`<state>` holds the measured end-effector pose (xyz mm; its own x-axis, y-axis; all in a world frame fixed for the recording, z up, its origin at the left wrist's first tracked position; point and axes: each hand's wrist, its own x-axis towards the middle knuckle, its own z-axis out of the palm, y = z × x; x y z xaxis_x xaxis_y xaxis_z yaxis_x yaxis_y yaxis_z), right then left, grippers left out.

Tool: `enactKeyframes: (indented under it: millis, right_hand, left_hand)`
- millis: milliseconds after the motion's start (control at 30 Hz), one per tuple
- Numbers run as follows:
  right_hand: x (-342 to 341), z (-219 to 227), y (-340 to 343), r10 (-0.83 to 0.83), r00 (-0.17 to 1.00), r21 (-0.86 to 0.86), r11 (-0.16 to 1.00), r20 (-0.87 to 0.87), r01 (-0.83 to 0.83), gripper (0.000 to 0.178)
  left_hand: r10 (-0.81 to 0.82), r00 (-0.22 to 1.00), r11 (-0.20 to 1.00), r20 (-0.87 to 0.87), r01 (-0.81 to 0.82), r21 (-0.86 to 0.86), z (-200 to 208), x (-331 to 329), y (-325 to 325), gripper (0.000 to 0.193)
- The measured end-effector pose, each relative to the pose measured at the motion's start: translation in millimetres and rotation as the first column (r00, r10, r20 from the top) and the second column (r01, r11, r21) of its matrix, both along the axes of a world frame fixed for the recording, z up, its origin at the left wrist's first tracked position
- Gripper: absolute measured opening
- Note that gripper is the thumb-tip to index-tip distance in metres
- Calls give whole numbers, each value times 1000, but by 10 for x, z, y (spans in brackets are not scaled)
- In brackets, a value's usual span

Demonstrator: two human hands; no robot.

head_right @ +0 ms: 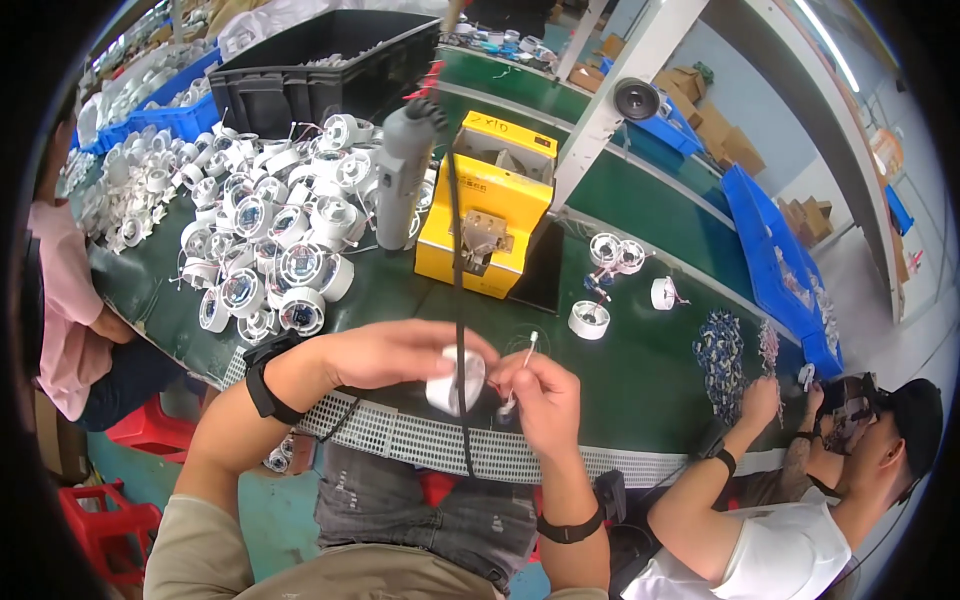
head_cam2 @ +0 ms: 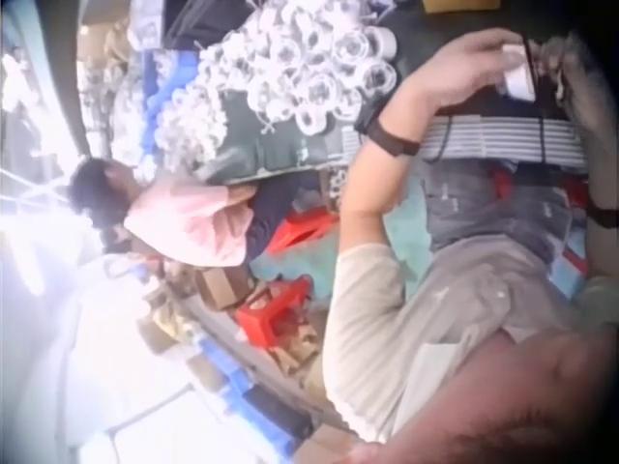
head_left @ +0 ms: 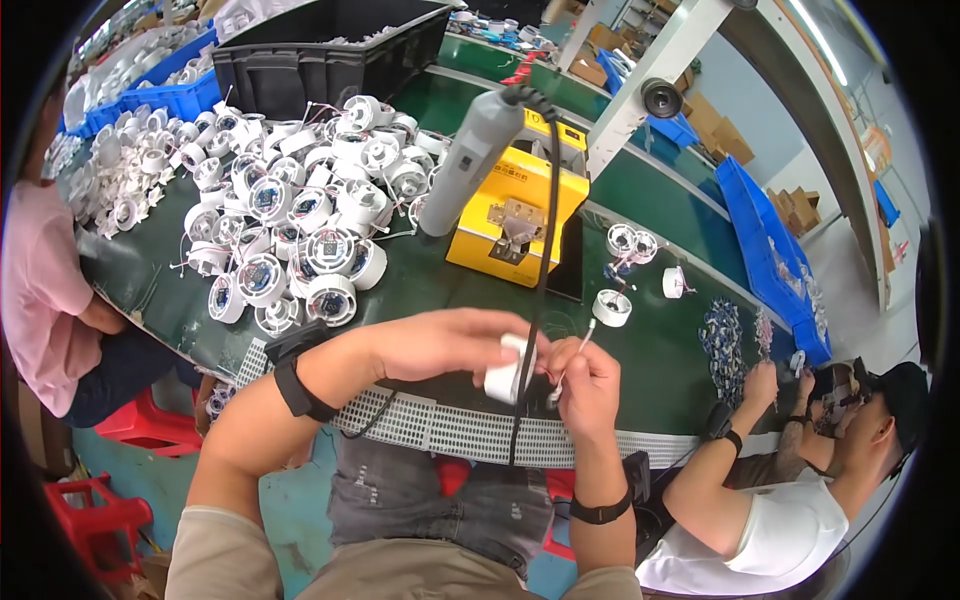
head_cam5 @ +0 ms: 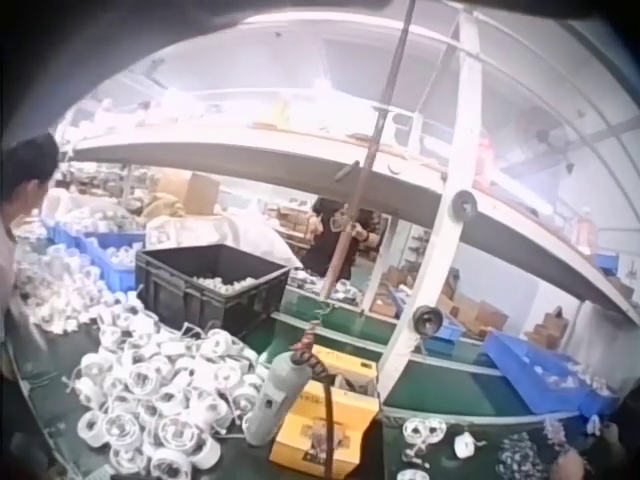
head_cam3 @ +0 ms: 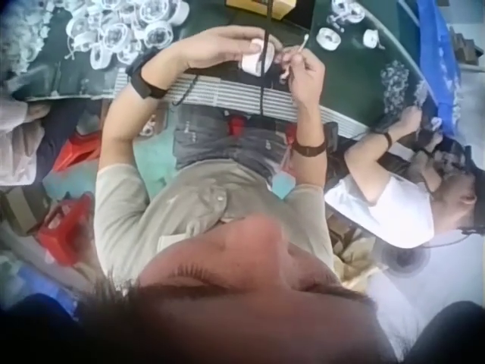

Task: The person assembles electronic components by threading wires through a white plastic housing and then applying heat to the assembly using a handheld tool.

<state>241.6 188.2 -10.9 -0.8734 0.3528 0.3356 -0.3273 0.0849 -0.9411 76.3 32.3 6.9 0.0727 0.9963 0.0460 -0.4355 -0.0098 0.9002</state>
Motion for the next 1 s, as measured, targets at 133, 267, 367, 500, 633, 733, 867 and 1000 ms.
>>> enactKeyframes:
  millis: [133, 267, 367, 500, 633, 733, 867, 1000]
  right_hand:
    - [-10, 102, -181, -10, 998, -54, 998, 62, 14, 16]
    - [-48, 190, -204, -209, 966, 357, 923, 153, 144, 10]
    - [-94, 178, -228, -277, 956, 456, 866, 99, 204, 12]
    - [-123, 179, -253, -270, 962, 608, 770, 39, 192, 11]
    - [-177, 196, -338, -414, 910, 640, 708, 31, 300, 11]
    - [-173, 171, -308, -398, 913, 692, 684, 87, 232, 13]
    - [-155, 189, -339, -358, 929, 676, 708, 91, 206, 11]
    - [-161, 290, -377, -512, 859, 672, 639, 10, 374, 12]
  left_hand:
    - [68, 986, 994, 149, -54, -98, 1, -29, 22, 41]
    - [247, 964, 918, 100, -200, -343, -42, -4, 86, 42]
    - [270, 963, 897, 21, -244, -369, -67, -14, 111, 46]
    - [197, 980, 912, -33, -196, -361, -81, 12, 119, 46]
    - [235, 972, 911, -20, -227, -345, -95, 26, 134, 45]
    - [230, 971, 923, 63, -197, -330, -98, 7, 119, 43]
    - [205, 972, 942, 115, -164, -292, -66, 53, 123, 39]
    - [312, 938, 928, 150, -267, -258, -53, 27, 105, 37]
